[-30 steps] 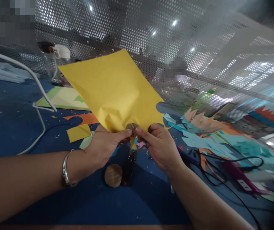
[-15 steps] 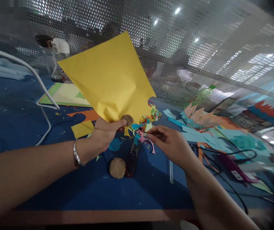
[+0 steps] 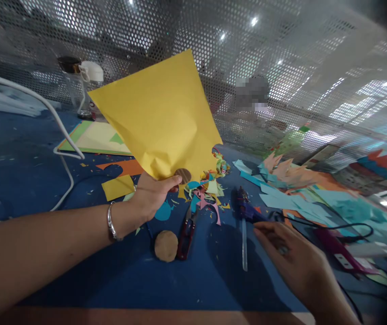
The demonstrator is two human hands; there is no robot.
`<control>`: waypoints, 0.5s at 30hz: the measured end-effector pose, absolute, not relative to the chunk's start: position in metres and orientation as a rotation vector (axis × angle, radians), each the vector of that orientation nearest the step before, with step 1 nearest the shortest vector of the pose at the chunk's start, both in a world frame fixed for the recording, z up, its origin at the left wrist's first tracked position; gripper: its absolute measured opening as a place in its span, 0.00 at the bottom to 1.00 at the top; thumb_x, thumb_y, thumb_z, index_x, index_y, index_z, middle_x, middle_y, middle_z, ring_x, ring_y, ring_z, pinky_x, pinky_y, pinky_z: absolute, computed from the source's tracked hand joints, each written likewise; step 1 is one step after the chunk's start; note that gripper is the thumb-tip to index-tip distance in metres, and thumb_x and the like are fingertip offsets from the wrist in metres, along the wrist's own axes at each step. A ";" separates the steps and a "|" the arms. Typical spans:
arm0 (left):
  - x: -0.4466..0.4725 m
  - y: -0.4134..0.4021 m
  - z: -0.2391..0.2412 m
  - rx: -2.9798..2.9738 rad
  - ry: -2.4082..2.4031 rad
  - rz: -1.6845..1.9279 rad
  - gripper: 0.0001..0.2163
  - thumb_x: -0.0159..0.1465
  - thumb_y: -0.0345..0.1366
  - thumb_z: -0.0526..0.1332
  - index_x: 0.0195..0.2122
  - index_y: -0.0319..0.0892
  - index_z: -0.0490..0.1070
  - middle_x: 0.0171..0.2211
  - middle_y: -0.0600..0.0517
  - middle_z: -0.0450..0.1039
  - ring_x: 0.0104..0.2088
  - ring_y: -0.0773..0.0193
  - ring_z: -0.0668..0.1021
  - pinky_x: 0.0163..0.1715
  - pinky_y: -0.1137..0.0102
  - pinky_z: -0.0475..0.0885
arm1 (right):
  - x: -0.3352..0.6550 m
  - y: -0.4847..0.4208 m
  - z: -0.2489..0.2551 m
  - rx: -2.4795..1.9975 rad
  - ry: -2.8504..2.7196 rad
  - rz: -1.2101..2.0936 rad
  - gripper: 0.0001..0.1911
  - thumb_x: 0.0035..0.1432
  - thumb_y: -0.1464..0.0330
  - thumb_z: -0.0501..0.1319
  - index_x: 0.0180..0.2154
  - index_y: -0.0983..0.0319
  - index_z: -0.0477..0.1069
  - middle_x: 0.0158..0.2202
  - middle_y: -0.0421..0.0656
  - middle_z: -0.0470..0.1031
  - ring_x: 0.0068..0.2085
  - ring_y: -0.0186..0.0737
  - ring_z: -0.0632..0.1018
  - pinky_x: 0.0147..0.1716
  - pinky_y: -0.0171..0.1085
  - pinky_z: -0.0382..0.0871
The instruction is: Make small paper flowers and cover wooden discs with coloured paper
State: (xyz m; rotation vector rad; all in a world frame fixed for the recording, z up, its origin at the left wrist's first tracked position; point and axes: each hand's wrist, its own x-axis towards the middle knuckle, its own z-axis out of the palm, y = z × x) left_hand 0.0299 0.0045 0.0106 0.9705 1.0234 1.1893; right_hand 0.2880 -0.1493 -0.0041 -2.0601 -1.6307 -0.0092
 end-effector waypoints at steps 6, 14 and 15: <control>0.032 0.006 0.007 0.957 0.940 1.232 0.13 0.47 0.35 0.72 0.34 0.41 0.75 0.34 0.49 0.78 0.31 0.62 0.79 0.33 0.65 0.76 | 0.215 -0.121 0.011 -1.918 -2.060 0.189 0.12 0.66 0.60 0.54 0.37 0.57 0.73 0.34 0.45 0.78 0.34 0.44 0.79 0.33 0.39 0.69; 0.030 0.007 0.005 0.979 0.951 1.191 0.11 0.49 0.36 0.72 0.32 0.41 0.76 0.32 0.49 0.78 0.28 0.63 0.77 0.32 0.66 0.75 | 0.171 -0.102 0.008 -2.091 -2.156 0.241 0.13 0.65 0.59 0.57 0.30 0.58 0.66 0.30 0.42 0.77 0.27 0.41 0.76 0.25 0.36 0.57; 0.030 0.007 0.003 0.996 0.938 1.193 0.11 0.49 0.36 0.72 0.32 0.42 0.76 0.32 0.50 0.78 0.28 0.64 0.77 0.31 0.66 0.75 | 0.172 -0.103 0.007 -2.099 -2.128 0.266 0.12 0.65 0.59 0.57 0.31 0.58 0.66 0.29 0.42 0.76 0.27 0.40 0.75 0.25 0.36 0.57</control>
